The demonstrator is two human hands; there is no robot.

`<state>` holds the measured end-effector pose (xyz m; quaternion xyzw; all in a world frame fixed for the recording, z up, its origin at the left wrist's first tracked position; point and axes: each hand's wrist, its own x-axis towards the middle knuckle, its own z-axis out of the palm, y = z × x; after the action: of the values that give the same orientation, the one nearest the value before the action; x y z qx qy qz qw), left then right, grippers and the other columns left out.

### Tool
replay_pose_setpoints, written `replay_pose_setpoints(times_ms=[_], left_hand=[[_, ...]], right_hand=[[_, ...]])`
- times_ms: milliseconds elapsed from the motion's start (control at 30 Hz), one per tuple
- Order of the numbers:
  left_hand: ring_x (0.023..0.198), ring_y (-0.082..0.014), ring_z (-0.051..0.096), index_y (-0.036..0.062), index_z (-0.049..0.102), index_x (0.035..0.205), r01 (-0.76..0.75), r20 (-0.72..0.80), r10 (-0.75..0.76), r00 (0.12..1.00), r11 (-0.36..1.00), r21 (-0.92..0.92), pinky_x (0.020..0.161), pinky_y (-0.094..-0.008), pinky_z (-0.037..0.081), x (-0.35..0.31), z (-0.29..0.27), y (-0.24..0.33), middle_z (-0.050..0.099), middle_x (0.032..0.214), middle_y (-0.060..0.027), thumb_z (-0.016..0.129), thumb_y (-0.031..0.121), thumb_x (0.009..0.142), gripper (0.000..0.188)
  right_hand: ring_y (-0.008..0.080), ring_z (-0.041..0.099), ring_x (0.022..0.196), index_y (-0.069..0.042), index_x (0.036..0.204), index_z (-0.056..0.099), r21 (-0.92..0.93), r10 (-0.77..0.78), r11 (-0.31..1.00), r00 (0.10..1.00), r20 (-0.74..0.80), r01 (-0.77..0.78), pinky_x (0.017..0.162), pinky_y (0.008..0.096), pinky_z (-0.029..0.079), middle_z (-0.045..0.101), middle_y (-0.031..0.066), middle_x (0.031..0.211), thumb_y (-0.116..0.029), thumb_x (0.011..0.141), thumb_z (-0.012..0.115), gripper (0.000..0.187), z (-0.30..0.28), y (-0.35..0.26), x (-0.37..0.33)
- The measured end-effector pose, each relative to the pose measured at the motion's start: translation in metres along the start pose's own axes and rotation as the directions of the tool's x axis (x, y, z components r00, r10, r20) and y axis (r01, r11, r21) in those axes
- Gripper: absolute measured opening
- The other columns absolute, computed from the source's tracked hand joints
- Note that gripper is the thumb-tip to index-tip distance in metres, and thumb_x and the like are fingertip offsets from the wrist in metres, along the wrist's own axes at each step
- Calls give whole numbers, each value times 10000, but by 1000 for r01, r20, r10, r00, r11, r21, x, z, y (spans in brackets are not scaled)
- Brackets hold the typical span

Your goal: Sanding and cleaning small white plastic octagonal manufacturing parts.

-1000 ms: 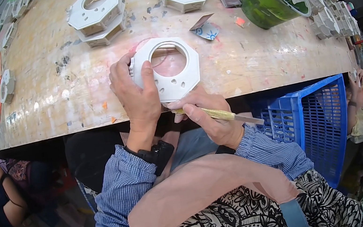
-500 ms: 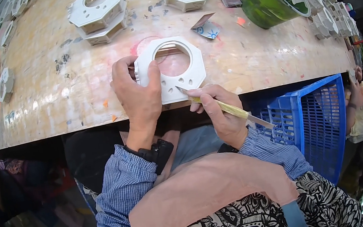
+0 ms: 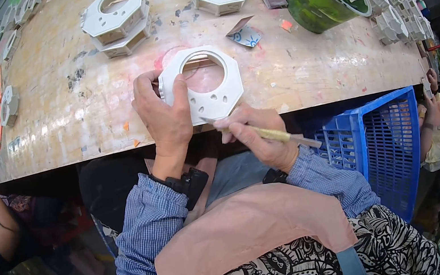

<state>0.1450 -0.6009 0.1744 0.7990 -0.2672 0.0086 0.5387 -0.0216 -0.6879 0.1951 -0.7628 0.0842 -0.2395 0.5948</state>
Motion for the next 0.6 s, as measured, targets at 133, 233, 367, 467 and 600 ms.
replay_pose_setpoints(times_ms=[133, 233, 367, 467, 600], left_hand=[[860, -267, 517, 14, 550, 1025, 3, -1, -3, 1000, 1000, -16, 815, -387, 399, 1, -1, -2, 551, 939, -124, 690, 185, 807, 311], [860, -268, 516, 16, 551, 1025, -24, -7, 24, 1000, 1000, -8, 811, -390, 399, -1, 0, 0, 552, 938, -123, 692, 188, 808, 311], [856, -268, 514, 16, 550, 1027, -2, 4, 2, 1000, 1000, -8, 806, -392, 399, -1, -1, 0, 554, 934, -120, 691, 187, 809, 311], [850, -267, 514, 16, 551, 1025, -5, -3, 5, 1000, 1000, -9, 804, -391, 398, -2, -1, -1, 554, 932, -120, 690, 184, 808, 308], [845, -268, 516, 11, 552, 1022, -20, -8, 20, 1000, 1000, -17, 803, -390, 399, -1, -1, -1, 554, 932, -123, 687, 179, 807, 305]], right_hand=[[168, 625, 757, 47, 1054, 652, 83, 96, 992, 994, 43, -100, 692, 273, 513, 646, 130, 852, -138, 990, 490, 254, 7, -3, -7], [160, 618, 790, 56, 1082, 636, 123, 88, 989, 994, -58, -80, 727, 276, 502, 647, 131, 876, -174, 1000, 473, 293, 3, -5, -7], [158, 614, 779, 56, 1088, 633, 89, 133, 988, 985, -109, -123, 726, 270, 499, 644, 123, 853, -171, 999, 475, 290, 8, -4, -4], [150, 609, 771, 57, 1085, 633, 3, 52, 999, 998, -28, -52, 720, 262, 496, 640, 116, 838, -163, 999, 474, 285, 5, -7, -4], [141, 605, 757, 52, 1055, 648, 101, 118, 989, 990, -81, -110, 702, 260, 497, 637, 116, 835, -152, 998, 474, 274, 8, -10, -1]])
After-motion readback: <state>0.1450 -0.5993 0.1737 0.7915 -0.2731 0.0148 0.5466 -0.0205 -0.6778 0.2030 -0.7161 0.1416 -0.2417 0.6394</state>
